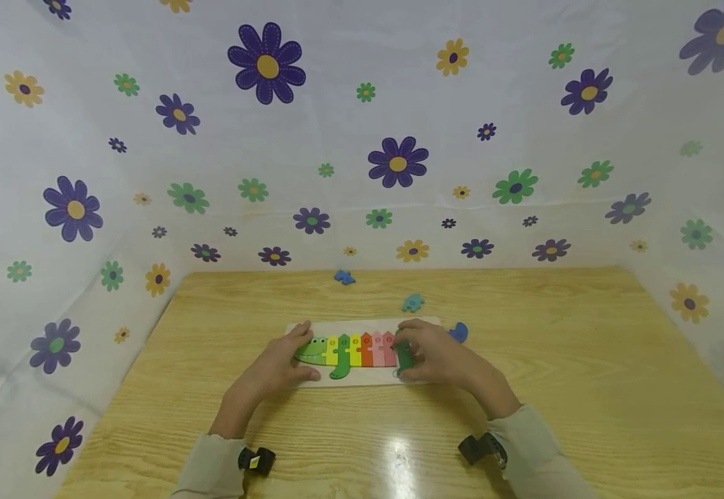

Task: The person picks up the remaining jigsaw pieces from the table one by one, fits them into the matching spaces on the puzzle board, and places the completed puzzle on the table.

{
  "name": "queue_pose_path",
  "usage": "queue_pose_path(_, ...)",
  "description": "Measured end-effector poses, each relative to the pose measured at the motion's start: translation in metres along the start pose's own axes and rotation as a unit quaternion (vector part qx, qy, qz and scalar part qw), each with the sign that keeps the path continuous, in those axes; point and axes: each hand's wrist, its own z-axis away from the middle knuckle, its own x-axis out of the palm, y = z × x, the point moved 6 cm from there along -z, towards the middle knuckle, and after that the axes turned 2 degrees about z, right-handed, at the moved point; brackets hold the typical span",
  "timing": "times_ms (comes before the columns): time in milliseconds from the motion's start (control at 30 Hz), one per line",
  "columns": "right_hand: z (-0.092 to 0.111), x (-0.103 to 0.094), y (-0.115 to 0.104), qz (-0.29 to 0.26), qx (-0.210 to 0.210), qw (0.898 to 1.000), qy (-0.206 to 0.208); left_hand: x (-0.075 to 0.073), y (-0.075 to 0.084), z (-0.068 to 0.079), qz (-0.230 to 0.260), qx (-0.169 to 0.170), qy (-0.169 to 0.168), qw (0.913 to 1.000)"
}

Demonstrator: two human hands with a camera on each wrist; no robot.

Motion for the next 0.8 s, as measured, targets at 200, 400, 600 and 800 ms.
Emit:
queue_pose_path(200, -0.0002, 0.001, -0.0005, 0.014, -0.004, 1.0, 0.002, 0.0001, -0.0001, -0.0003, 0.002, 0.0, 0.0, 1.0)
queue_pose_path(400, -0.0004, 0.0024, -0.0008, 0.024, -0.012, 1.0, 0.002, -0.0006, 0.001, 0.0007, 0.009, 0.001, 0.0, 1.0)
queue_pose_path(600, -0.0014, 0.005, 0.0011, 0.023, -0.008, 1.0, 0.001, -0.0009, 0.0016, 0.0011, 0.005, 0.002, 0.002, 1.0)
queue_pose_path(800, -0.0028, 0.0076, 0.0011, 0.028, 0.001, 1.0, -0.003, -0.0001, 0.0011, 0.0012, 0.001, 0.0, 0.0, 1.0)
